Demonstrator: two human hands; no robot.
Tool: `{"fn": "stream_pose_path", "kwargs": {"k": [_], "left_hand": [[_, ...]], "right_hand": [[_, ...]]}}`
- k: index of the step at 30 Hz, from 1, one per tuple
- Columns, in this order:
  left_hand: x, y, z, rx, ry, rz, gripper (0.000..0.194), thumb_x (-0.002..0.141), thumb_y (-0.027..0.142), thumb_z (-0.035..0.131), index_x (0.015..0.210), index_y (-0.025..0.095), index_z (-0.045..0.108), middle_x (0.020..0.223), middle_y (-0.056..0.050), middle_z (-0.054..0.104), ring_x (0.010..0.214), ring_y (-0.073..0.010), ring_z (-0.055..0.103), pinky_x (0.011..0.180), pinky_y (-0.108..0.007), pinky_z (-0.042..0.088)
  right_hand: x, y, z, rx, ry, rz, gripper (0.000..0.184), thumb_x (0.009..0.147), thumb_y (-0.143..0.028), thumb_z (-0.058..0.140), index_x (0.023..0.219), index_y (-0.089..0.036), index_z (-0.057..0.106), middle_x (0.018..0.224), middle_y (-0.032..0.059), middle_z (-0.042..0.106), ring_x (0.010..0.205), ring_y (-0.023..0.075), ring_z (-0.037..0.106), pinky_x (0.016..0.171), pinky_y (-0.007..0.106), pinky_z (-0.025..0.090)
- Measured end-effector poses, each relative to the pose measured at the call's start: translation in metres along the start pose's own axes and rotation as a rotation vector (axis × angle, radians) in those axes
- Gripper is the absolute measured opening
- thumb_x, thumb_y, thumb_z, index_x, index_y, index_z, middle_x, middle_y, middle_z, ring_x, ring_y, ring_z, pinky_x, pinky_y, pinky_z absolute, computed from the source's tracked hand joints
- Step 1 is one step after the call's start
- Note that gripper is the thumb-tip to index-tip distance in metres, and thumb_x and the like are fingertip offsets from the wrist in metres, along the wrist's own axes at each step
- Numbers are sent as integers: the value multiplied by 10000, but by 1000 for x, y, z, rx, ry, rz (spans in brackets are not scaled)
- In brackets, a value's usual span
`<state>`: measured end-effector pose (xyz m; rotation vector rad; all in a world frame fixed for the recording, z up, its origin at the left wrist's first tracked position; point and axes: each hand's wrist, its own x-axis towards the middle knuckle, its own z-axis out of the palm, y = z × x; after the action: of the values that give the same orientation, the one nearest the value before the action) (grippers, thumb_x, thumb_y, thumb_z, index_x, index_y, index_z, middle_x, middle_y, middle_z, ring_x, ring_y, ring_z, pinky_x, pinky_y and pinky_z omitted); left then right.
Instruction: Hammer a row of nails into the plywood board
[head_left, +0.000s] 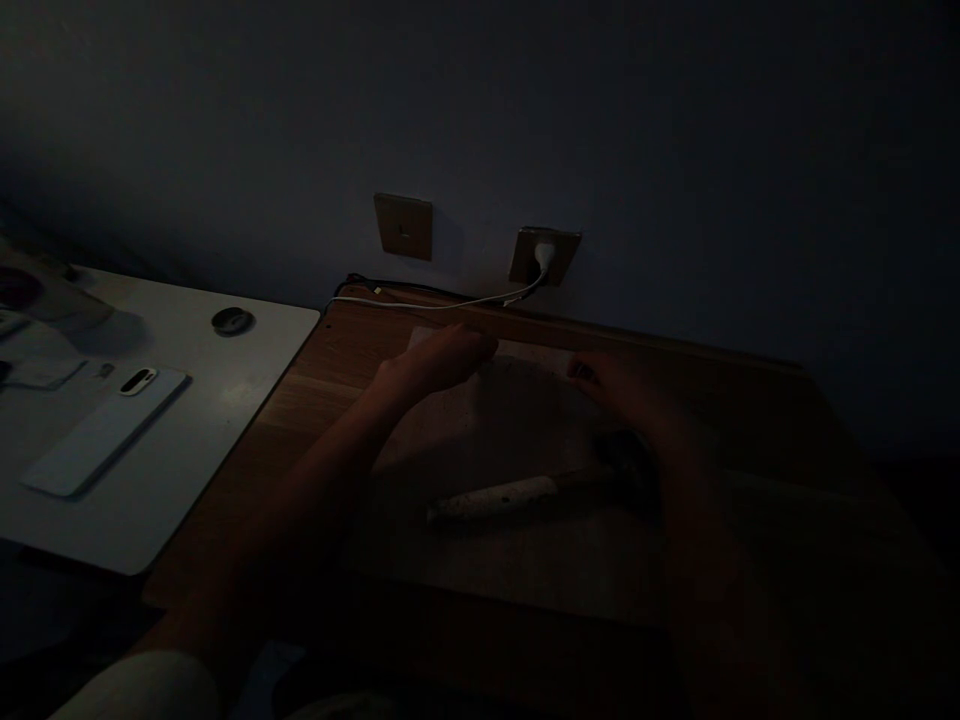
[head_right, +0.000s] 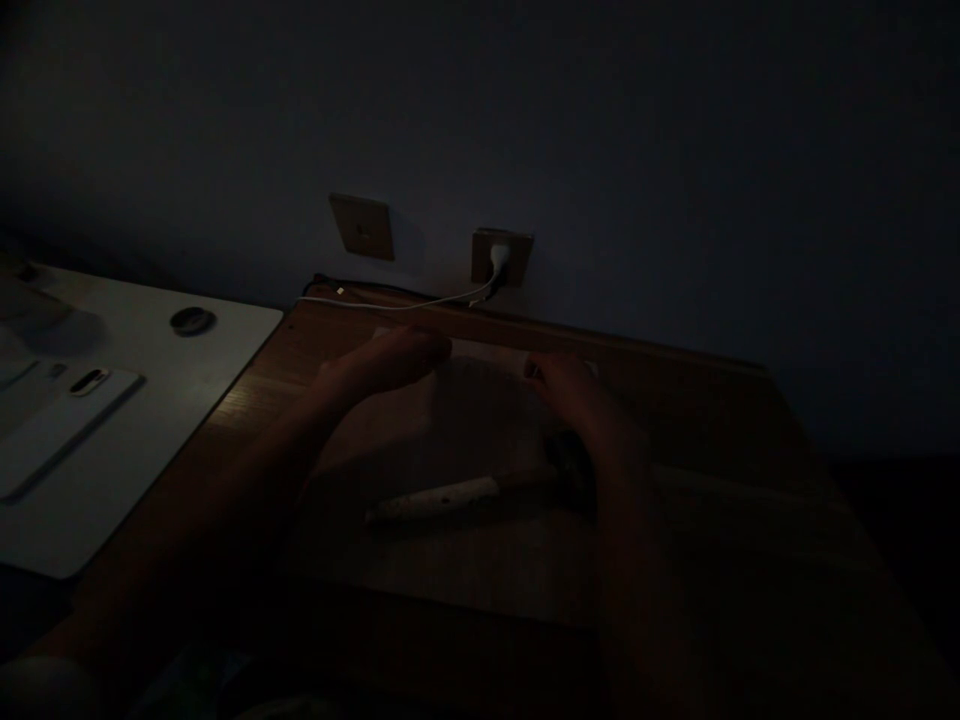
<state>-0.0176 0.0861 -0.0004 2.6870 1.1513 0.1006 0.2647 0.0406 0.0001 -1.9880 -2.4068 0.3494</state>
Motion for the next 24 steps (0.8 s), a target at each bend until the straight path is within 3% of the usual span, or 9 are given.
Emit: {"fn": "stream_pose_path", "kwargs": {"k": [7, 17, 24], "left_hand": [[-1, 4, -8, 38, -45, -62, 270, 990, 119, 510, 1014, 176, 773, 1073, -107, 781, 917, -217, 721, 727, -283, 464], [-2, 3, -5, 103, -18, -152, 286, 1042, 252, 508, 1144, 208, 772, 1133, -123, 780, 935, -252, 732, 744, -313, 472], [-2, 2, -8, 61, 24, -129, 290, 1031, 222, 502, 1110, 194, 780, 1086, -116, 783, 894, -241, 720, 735, -314, 462]], "right_hand": [[3, 1, 1, -17, 18, -19, 155, 917, -118, 649, 954, -205, 771, 1030, 117, 803, 967, 270, 742, 826, 332, 506], [5, 1, 7, -48, 23, 0, 128, 949, -147, 641, 936, -211, 752, 1001, 113, 796, 935, 256, 736, 789, 321, 489], [2, -3, 4, -53, 29, -23, 180, 929, -111, 609, 958, -197, 764, 1055, 131, 800, 1006, 283, 744, 845, 349, 510]]}}
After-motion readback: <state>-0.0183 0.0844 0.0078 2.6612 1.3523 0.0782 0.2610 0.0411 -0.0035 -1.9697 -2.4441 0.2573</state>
